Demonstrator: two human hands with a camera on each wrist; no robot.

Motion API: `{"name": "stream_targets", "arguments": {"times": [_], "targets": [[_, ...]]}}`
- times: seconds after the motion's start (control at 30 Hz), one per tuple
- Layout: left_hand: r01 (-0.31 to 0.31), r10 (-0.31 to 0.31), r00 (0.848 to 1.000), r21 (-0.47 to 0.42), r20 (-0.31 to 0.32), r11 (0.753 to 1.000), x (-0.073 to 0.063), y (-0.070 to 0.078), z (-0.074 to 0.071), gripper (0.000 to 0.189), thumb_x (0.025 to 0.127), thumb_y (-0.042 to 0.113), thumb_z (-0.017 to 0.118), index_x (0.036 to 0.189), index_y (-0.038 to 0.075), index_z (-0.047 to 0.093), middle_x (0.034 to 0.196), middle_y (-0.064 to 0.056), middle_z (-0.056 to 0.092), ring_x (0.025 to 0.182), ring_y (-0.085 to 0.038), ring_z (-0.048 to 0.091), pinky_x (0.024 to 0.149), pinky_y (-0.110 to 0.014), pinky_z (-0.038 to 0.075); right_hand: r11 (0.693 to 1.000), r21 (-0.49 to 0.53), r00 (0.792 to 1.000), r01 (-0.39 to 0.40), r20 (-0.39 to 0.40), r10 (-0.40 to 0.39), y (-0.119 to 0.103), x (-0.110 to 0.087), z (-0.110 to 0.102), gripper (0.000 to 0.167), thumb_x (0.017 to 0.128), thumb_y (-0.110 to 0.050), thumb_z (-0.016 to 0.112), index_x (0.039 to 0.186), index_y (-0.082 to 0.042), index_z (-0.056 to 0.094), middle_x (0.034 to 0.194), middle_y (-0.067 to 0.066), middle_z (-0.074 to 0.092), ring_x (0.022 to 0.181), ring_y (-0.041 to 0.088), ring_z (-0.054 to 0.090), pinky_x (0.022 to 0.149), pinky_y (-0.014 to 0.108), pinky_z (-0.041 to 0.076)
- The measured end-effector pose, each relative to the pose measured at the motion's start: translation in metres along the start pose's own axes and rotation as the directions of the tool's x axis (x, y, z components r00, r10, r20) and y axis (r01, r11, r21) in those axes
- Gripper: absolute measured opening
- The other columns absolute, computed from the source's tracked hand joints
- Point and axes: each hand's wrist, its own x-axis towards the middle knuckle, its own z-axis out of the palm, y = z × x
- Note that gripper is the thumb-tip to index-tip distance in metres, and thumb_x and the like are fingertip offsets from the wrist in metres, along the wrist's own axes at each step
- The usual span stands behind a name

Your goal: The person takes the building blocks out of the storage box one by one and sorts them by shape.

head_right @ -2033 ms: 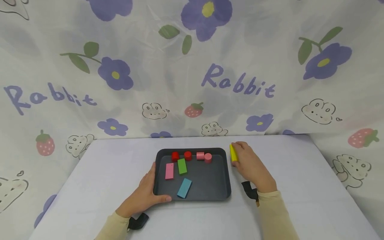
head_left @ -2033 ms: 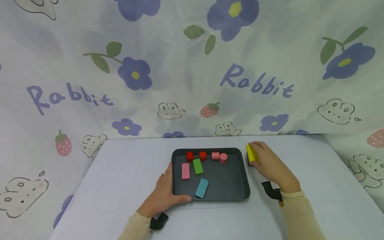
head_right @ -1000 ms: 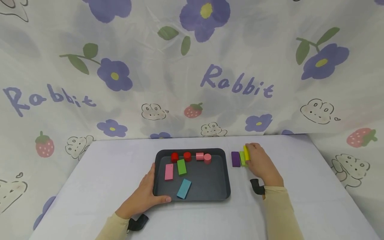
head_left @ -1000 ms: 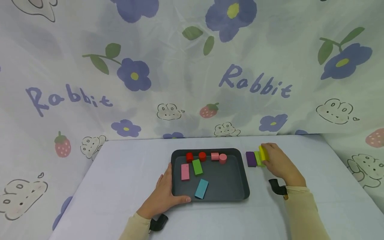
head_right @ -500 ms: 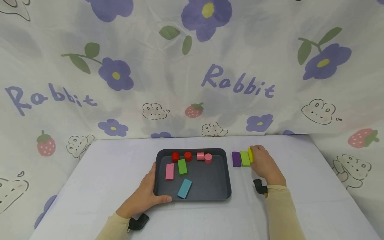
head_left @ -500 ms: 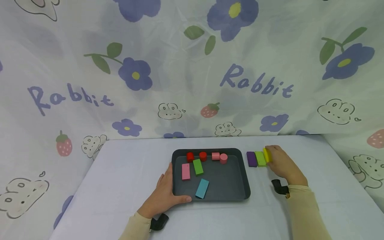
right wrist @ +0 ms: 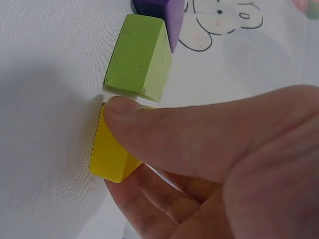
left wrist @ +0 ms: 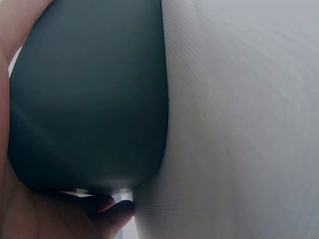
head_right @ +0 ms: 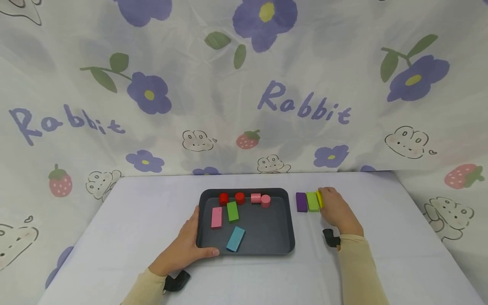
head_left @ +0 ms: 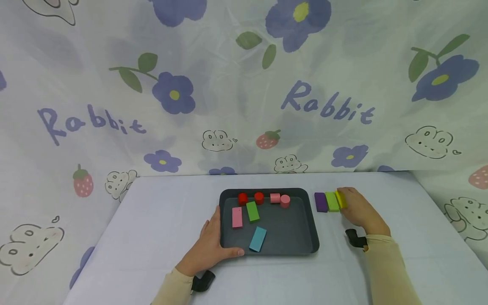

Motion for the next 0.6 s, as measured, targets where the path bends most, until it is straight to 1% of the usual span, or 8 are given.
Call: {"name": "stream_targets", "arguments": {"times": [0.2, 0.33, 0.5, 0.6], "targets": [[0.001, -0.001, 1.0, -0.008, 0.003, 1.0, 0.0, -0.001, 0.0, 0.141, 0.072, 0.064, 0.082, 0.159, 0.002, -0.01, 0.168, -0.013, 0.002, 0.154, -0.031, 0.009, 0.123, -0.053, 0.0, 1.0, 0.007, 1.0, -0.006, 0.012, 0.006, 0.001, 0.001, 0.003, 0.058, 0.083, 0.011, 0.066, 0.136, 0.019, 0.043, 0.136, 0.042, 0.043, 0.121, 0.054, 0.046, 0.104, 0.067, 0.038], [-0.001, 0.001, 1.0, -0.004, -0.003, 1.0, 0.001, -0.002, 0.0, 0.141, 0.072, 0.064, 0.082, 0.159, 0.001, -0.009, 0.168, -0.014, 0.002, 0.154, -0.032, 0.009, 0.123, -0.054, 0.0, 1.0, 0.002, 1.0, -0.019, 0.019, 0.019, 0.0, 0.001, 0.002, 0.061, 0.083, 0.012, 0.065, 0.139, 0.018, 0.042, 0.138, 0.043, 0.04, 0.124, 0.057, 0.043, 0.105, 0.068, 0.036], [-0.001, 0.001, 1.0, -0.004, -0.011, 1.0, 0.002, -0.002, 0.001, 0.142, 0.071, 0.065, 0.082, 0.159, 0.001, -0.009, 0.168, -0.014, 0.002, 0.154, -0.032, 0.009, 0.122, -0.055, 0.001, 0.999, -0.027, 0.999, -0.029, -0.021, 0.028, -0.006, 0.0, -0.006, 0.062, 0.082, 0.018, 0.056, 0.142, 0.014, 0.041, 0.144, 0.044, 0.03, 0.13, 0.061, 0.033, 0.104, 0.071, 0.033], [-0.002, 0.002, 1.0, -0.01, -0.017, 1.0, 0.002, -0.002, 0.001, 0.142, 0.071, 0.065, 0.083, 0.159, 0.001, -0.008, 0.168, -0.014, 0.002, 0.153, -0.032, 0.009, 0.122, -0.055, 0.002, 0.999, -0.034, 0.999, -0.008, -0.045, 0.006, -0.014, -0.002, -0.012, 0.064, 0.082, 0.02, 0.056, 0.143, 0.012, 0.041, 0.147, 0.043, 0.028, 0.131, 0.061, 0.031, 0.103, 0.071, 0.035]]}}
